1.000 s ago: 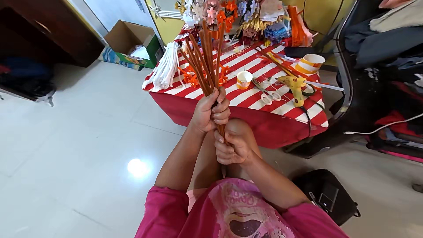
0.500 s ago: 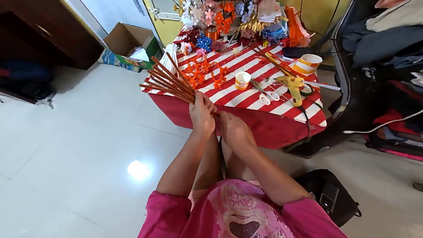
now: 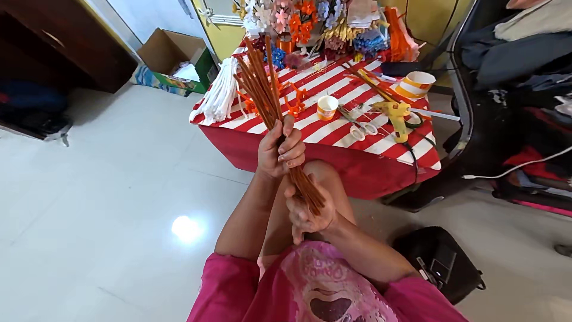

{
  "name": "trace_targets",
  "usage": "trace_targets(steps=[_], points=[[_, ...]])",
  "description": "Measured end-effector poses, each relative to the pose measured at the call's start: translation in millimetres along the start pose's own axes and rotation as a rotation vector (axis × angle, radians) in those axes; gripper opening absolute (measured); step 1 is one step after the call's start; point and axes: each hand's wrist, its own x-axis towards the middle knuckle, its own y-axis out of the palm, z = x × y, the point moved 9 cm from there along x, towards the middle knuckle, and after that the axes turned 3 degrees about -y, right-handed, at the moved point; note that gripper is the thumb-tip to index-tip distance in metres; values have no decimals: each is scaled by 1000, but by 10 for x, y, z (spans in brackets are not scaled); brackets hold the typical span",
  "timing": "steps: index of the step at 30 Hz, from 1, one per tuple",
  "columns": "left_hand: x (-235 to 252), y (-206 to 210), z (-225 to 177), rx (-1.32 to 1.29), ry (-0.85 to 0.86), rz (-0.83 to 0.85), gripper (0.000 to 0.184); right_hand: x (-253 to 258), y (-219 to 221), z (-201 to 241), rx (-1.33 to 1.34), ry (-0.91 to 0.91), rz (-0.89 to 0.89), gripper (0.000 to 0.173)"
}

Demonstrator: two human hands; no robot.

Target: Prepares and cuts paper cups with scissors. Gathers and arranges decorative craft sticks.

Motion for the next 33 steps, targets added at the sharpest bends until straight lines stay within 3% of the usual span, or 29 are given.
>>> trace_targets(steps=[6, 11, 16, 20, 25, 28, 33], points=[[-61, 16, -67, -61, 22, 115, 34, -16, 131, -77, 126, 31, 16, 35], [31, 209, -62, 63, 64, -25, 37, -33, -14, -105, 109, 35, -17, 19], [-35, 62, -137, 169, 123, -161, 43, -118, -252, 69, -299, 67, -187, 21], [-71, -65, -192, 186, 31, -137, 35, -154, -323, 265, -507, 104, -291, 29], [-82, -6, -195, 86, 54, -23, 38, -106, -287, 74, -93, 118, -162, 44], [-80, 33, -115, 10, 19, 69, 36, -49, -193, -65, -34, 104, -55, 54], [-64, 115, -22, -59, -36, 141, 34, 52, 5, -147, 63, 49, 46, 39]])
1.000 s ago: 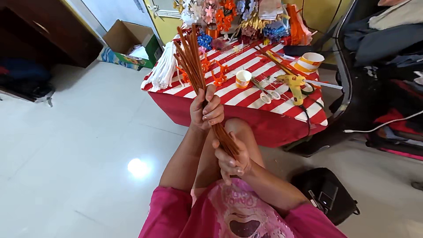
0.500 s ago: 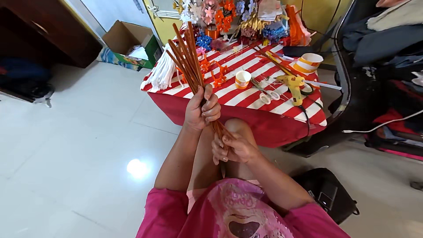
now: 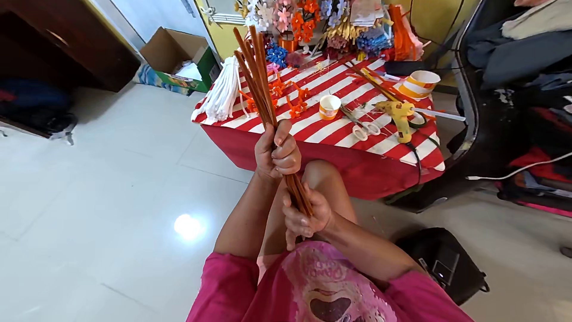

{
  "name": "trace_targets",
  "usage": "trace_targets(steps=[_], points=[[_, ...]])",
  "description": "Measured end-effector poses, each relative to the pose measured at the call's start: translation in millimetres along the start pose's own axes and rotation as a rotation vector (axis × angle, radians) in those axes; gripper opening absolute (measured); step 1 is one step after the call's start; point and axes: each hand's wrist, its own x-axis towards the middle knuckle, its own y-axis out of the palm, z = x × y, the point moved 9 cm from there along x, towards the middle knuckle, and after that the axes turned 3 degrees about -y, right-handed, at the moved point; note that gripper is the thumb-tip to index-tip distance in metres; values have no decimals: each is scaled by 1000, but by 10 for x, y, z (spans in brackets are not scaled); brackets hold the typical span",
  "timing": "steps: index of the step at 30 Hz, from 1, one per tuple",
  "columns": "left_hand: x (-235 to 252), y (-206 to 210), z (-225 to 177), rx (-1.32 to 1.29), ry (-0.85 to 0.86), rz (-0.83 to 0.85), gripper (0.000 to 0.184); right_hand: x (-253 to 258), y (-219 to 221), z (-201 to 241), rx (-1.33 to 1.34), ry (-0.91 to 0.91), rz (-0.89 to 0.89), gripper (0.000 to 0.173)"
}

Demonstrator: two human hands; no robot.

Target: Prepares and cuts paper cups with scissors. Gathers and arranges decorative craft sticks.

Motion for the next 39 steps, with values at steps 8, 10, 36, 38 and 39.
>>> trace_targets(steps=[8, 10, 36, 38, 39], points=[[-2, -79, -67, 130, -30, -112, 32, -52, -237, 270, -390, 21, -199, 12], [14, -135, -139, 223, -7, -203, 35, -45, -287, 414, -480, 12, -303, 10], [131, -994, -1097, 788, 333, -1024, 41, 664, -700, 1502, -2459, 472, -1043, 29], [-28, -1008, -1099, 831, 476, -1225, 39, 647, -801, 1442, -2477, 488, -1100, 30], [-112, -1009, -1094, 857, 535, -1301, 36, 638, -873, 1406, -2471, 527, -1116, 32]])
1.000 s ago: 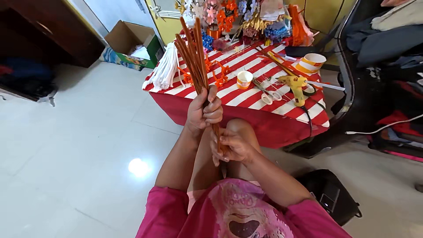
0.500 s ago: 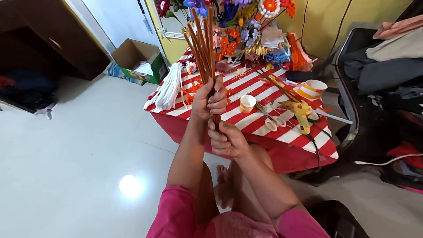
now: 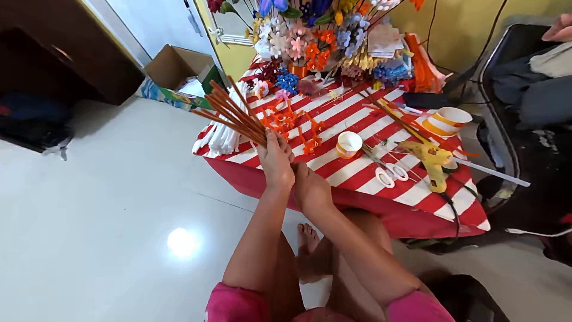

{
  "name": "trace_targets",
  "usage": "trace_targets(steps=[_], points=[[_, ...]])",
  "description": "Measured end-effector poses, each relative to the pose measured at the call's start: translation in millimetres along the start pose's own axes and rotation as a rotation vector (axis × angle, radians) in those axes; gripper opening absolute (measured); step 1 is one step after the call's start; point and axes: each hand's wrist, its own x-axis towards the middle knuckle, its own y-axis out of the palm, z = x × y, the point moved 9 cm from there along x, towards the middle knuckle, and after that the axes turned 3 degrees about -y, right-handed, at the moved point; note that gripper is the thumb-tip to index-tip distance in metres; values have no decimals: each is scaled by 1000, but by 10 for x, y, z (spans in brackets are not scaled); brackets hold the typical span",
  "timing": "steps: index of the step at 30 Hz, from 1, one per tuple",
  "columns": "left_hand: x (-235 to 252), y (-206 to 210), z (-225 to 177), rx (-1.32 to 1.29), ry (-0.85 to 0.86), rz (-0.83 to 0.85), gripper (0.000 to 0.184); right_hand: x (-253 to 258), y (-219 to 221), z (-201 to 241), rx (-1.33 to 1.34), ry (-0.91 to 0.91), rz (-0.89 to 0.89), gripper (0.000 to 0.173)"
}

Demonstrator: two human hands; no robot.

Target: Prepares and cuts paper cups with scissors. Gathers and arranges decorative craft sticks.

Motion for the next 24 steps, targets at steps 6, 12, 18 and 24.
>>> trace_targets(steps=[6, 12, 18, 24], points=[[-12, -69, -34, 64, -57, 226, 11, -81, 190, 84, 652, -156, 298, 32], [-244, 421, -116, -515, -258, 1011, 78, -453, -56, 169, 2015, -289, 890, 16], [-465, 644, -40, -821, -289, 1186, 63, -698, -223, 330, 2281, -506, 1115, 20], [-478, 593, 39, -819, -129, 1230, 25, -805, -194, 360, 2315, -470, 1187, 23]])
